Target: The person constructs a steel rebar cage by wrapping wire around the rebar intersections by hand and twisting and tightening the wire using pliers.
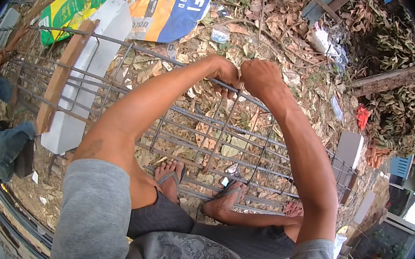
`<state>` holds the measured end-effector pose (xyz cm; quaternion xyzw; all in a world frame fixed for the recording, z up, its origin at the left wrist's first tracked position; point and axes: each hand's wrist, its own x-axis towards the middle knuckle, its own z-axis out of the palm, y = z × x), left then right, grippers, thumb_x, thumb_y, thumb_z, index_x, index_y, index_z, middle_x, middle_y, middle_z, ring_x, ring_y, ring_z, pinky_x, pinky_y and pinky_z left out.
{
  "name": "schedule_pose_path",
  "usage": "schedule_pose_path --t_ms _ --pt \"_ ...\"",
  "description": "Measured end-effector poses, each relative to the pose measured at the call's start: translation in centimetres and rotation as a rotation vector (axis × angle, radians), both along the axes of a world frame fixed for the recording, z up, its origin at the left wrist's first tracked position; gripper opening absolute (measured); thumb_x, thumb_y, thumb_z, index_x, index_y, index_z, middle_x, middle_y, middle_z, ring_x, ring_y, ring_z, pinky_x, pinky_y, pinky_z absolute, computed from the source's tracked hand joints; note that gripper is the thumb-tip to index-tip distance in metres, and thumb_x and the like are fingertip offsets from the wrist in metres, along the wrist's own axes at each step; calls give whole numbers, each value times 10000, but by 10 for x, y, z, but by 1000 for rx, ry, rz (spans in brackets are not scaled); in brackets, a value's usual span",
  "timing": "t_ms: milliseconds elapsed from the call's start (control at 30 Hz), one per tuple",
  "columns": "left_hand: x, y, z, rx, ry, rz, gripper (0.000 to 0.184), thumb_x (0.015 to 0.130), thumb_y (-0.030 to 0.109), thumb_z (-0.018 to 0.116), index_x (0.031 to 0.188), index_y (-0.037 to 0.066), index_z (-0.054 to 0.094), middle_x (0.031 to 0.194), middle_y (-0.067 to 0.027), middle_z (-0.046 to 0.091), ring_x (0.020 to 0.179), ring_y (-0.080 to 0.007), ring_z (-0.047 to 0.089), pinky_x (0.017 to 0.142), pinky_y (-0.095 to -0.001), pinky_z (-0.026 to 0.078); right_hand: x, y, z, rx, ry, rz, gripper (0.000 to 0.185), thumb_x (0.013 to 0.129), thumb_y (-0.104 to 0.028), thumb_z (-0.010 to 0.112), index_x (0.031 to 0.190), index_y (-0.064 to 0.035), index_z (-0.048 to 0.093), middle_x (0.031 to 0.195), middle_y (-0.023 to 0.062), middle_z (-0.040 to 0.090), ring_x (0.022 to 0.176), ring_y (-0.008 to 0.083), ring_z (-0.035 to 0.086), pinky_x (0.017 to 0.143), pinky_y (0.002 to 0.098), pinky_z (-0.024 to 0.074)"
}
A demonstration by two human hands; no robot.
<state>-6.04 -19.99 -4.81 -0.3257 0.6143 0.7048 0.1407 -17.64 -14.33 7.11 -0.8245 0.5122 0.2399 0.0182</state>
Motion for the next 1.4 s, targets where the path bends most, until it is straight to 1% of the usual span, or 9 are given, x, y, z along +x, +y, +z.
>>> schedule_pose_path --t_ms 333,500,633,667,767,933,1167,1200,1400 --pt "0 0 -6 22 35 7 252 1025 280 553 931 68 653 742 -15 652 583 -106 588 507 -266 493 27 74 -24 -196 -296 -336 148 872 -77 640 856 33 738 854 240 738 771 373 749 686 476 601" --pt "0 2 -7 4 29 41 229 1021 271 553 940 84 658 729 -4 643 586 -96 584 494 -259 494 43 120 -35 -199 -237 -492 239 999 -118 527 996 16 724 801 189 735 753 341 751 638 462 597" --pt "11 12 17 -92 79 88 299 1039 276 564 1249 106 693 985 -37 717 761 -109 682 673 -295 569 36 123 -37 -171 -239 -498 309 1071 -159 433 1087 1 697 761 157 727 738 317 753 606 443 591" --pt "12 7 15 -103 98 63 392 999 259 626 1358 106 666 1102 -70 738 827 -139 717 719 -307 583 35 123 -37 -169 -240 -491 296 1060 -152 452 1055 5 703 773 161 733 750 321 755 619 437 598" --pt "19 8 17 -354 207 -64 411 955 247 682 1334 89 684 1119 -86 750 844 -167 727 781 -321 584 38 124 -45 -210 -238 -449 275 1042 -138 473 1046 10 705 794 154 743 774 324 759 641 430 608" --pt "16 23 39 -562 15 -60 467 818 251 816 1267 143 740 1210 -137 746 1083 -271 707 955 -420 548 51 137 -33 -112 -224 -469 197 977 -92 563 1011 -15 740 849 142 768 827 282 773 661 380 613" --pt "20 19 22 -600 126 -59 552 758 306 870 1261 117 742 1199 -141 732 1119 -280 692 962 -408 537 58 132 -34 -20 -285 -489 184 949 -133 623 1014 -58 778 942 117 783 928 243 770 750 373 614" --pt "19 20 19 -677 135 -72 534 737 302 872 1229 126 760 1177 -148 724 1083 -281 692 951 -406 534 62 126 -36 58 -232 -527 207 946 -180 651 1087 -121 790 1084 78 778 1055 222 743 805 330 594" --pt "16 29 19 -765 133 34 424 715 245 833 1111 99 794 1036 -166 714 957 -287 684 878 -387 542 68 97 -52 148 -355 -607 291 934 -202 646 1166 -78 769 1245 133 727 1169 269 695 887 389 582"
